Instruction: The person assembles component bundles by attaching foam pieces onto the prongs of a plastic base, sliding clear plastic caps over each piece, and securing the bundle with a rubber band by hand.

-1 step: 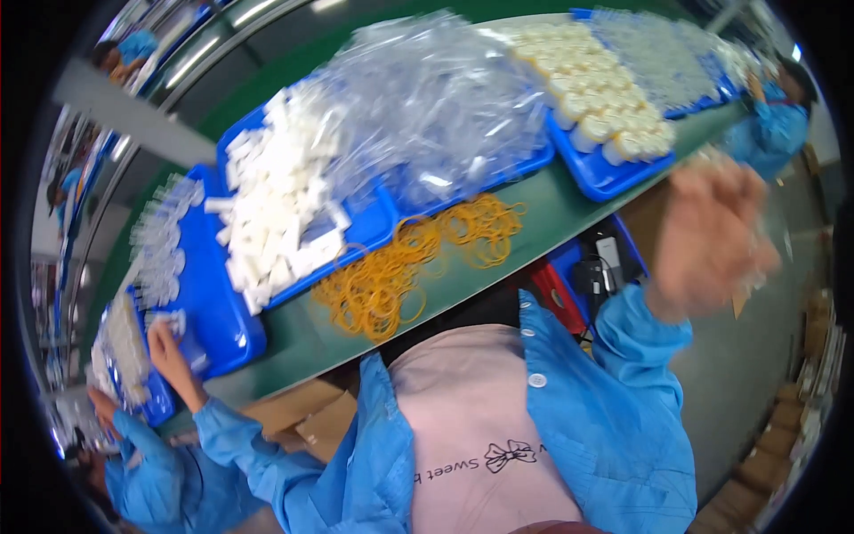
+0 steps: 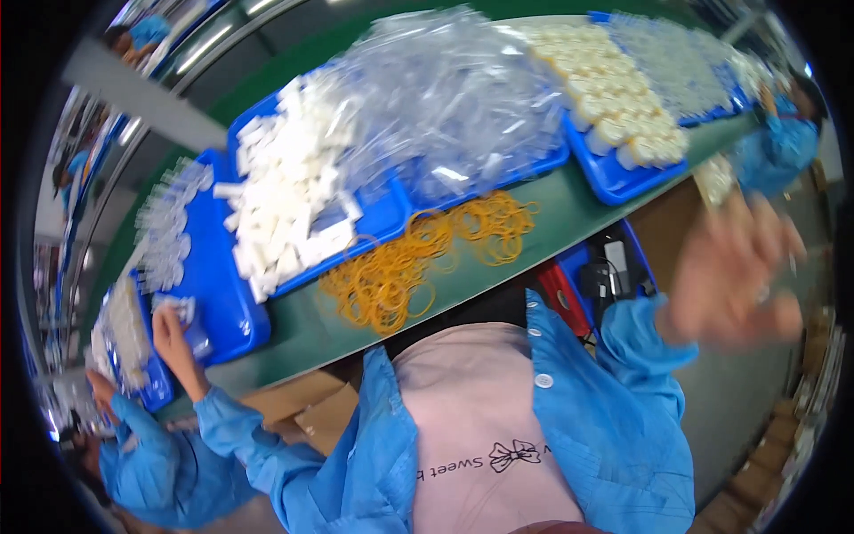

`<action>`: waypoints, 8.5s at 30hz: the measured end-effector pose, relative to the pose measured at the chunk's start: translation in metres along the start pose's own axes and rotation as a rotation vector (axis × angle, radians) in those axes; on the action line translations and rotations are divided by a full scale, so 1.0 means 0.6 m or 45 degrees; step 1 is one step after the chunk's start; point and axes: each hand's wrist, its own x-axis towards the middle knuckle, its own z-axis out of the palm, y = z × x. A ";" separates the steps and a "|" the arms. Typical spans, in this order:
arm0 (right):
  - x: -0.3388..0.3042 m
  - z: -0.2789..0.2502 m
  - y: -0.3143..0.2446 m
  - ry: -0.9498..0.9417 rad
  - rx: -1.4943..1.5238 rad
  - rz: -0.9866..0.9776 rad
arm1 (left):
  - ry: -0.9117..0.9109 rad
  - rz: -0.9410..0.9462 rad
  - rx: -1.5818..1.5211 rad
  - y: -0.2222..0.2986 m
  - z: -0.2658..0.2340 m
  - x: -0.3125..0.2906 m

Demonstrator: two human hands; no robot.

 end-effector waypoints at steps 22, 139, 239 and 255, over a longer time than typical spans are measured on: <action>-0.040 0.155 0.176 -0.894 0.475 0.624 | 0.262 0.254 0.697 0.064 0.031 -0.094; -0.018 0.096 0.408 -0.952 -0.263 1.514 | -0.326 0.464 -0.333 0.235 0.210 -0.268; -0.027 0.140 0.463 -1.281 -1.140 0.318 | -0.150 0.136 -0.556 0.202 0.226 -0.291; -0.091 0.143 0.531 -1.595 -1.458 0.201 | -0.055 0.141 -0.466 0.196 0.213 -0.302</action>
